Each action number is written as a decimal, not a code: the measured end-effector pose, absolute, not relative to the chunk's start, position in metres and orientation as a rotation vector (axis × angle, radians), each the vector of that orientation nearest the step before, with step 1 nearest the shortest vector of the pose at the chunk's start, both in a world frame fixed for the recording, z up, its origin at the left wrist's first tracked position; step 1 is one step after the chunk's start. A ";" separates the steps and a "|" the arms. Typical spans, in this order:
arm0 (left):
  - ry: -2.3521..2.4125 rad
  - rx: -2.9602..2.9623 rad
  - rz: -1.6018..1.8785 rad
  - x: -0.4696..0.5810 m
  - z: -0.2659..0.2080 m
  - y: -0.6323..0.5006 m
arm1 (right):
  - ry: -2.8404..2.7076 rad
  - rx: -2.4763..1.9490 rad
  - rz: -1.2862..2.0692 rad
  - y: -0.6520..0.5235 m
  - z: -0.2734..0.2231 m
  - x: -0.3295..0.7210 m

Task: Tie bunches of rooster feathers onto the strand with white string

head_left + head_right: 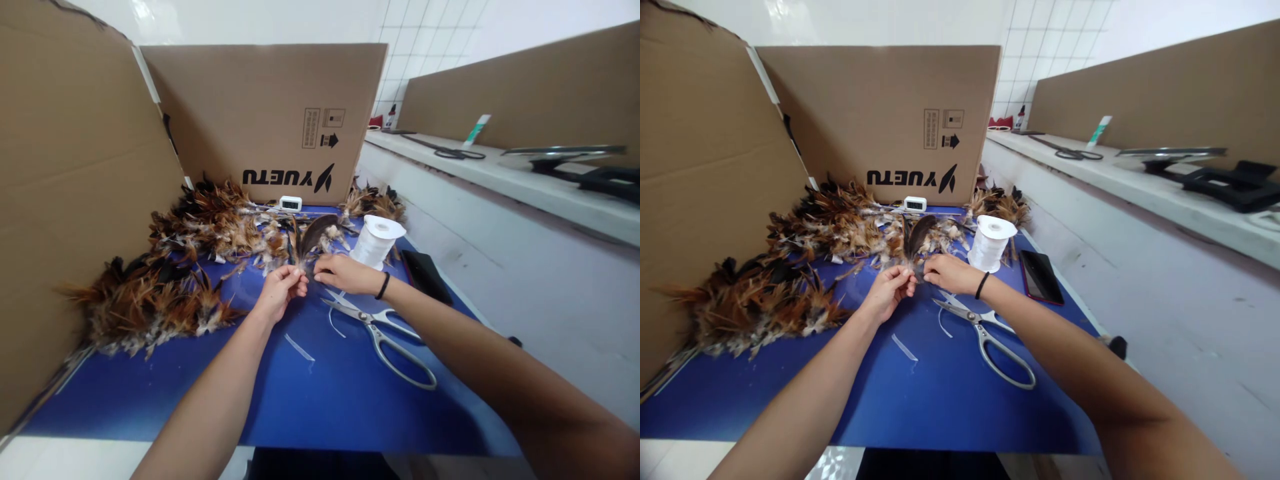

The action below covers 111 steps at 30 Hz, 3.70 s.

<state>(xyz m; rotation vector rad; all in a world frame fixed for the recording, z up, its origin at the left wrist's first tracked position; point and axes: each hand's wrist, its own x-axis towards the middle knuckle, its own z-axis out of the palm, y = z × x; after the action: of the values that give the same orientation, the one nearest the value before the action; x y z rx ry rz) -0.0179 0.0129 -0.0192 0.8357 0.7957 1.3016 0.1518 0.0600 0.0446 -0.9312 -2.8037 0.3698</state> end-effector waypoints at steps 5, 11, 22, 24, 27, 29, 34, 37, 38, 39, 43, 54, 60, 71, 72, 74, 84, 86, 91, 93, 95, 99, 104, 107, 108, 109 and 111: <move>0.816 0.751 1.276 -0.019 -0.019 0.014 | -2.718 -0.929 0.148 0.055 0.050 0.159; 0.827 0.689 1.269 -0.021 -0.017 0.014 | -2.782 -0.812 -0.281 0.056 0.057 0.167; 0.848 0.723 1.192 -0.018 -0.019 0.014 | -2.815 -0.669 -0.797 0.049 0.064 0.164; 0.872 0.729 1.198 -0.017 -0.018 0.013 | -2.824 -0.670 -0.819 0.047 0.066 0.163; 0.930 0.755 1.226 -0.016 -0.019 0.013 | -2.832 -0.673 -0.841 0.043 0.067 0.160; 0.957 0.787 1.253 -0.015 -0.020 0.014 | -2.837 -0.682 -0.864 0.040 0.068 0.157; 0.981 0.836 1.310 -0.014 -0.020 0.014 | -2.843 -0.738 -0.890 0.034 0.066 0.152; 1.000 0.860 1.342 -0.013 -0.020 0.013 | -2.851 -0.757 -0.895 0.034 0.064 0.149; 1.007 0.871 1.351 -0.013 -0.020 0.013 | -2.854 -0.756 -0.893 0.034 0.064 0.149; 1.012 0.882 1.359 -0.012 -0.020 0.013 | -2.857 -0.756 -0.886 0.034 0.064 0.148; 1.052 0.909 1.380 -0.010 -0.021 0.015 | -2.886 -0.796 -0.835 0.035 0.064 0.145; 1.135 1.144 1.513 -0.011 -0.022 0.015 | -2.843 -0.965 -0.576 0.037 0.062 0.140; 1.154 0.951 1.498 -0.014 -0.020 0.017 | -2.510 -0.887 -0.361 0.037 0.080 0.148; 0.892 0.580 1.459 -0.020 -0.017 0.018 | -1.758 -1.081 0.378 0.036 0.068 0.160; 0.887 0.558 1.471 -0.021 -0.016 0.018 | -1.804 -1.102 0.410 0.041 0.062 0.162; 0.885 0.520 1.504 -0.022 -0.013 0.018 | -1.954 -1.156 0.412 0.051 0.052 0.165; 0.902 0.431 1.580 -0.026 -0.006 0.019 | -2.657 -1.083 0.073 0.086 0.016 0.147; 0.906 0.432 1.586 -0.026 -0.007 0.020 | -2.735 -1.061 -0.024 0.088 0.014 0.140; 0.899 0.398 1.633 -0.028 -0.009 0.021 | -2.845 -1.108 -0.066 0.093 0.010 0.130; 0.889 0.381 1.654 -0.028 -0.010 0.022 | -2.830 -1.126 -0.030 0.093 0.009 0.130; 0.875 0.370 1.675 -0.029 -0.012 0.023 | -2.803 -1.141 -0.009 0.092 0.009 0.132; 0.861 0.358 1.699 -0.030 -0.014 0.024 | -2.671 -1.217 0.128 0.088 0.014 0.134; 0.865 0.373 1.686 -0.030 -0.014 0.023 | -2.422 -1.407 0.377 0.095 0.018 0.113; 0.869 0.379 1.678 -0.030 -0.013 0.023 | -2.276 -1.544 0.530 0.103 0.014 0.094; 0.871 0.377 1.677 -0.030 -0.012 0.022 | -2.232 -1.570 0.584 0.106 0.012 0.089; 0.872 0.373 1.674 -0.030 -0.012 0.022 | -2.190 -1.582 0.637 0.108 0.010 0.085; 0.875 0.367 1.665 -0.030 -0.011 0.022 | -2.104 -1.568 0.751 0.110 0.008 0.080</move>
<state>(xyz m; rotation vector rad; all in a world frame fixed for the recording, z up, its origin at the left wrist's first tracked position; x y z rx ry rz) -0.0297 0.0222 -0.0109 0.3667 0.8753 1.6648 0.0805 0.1099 0.0077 -1.5679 -2.1038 0.7513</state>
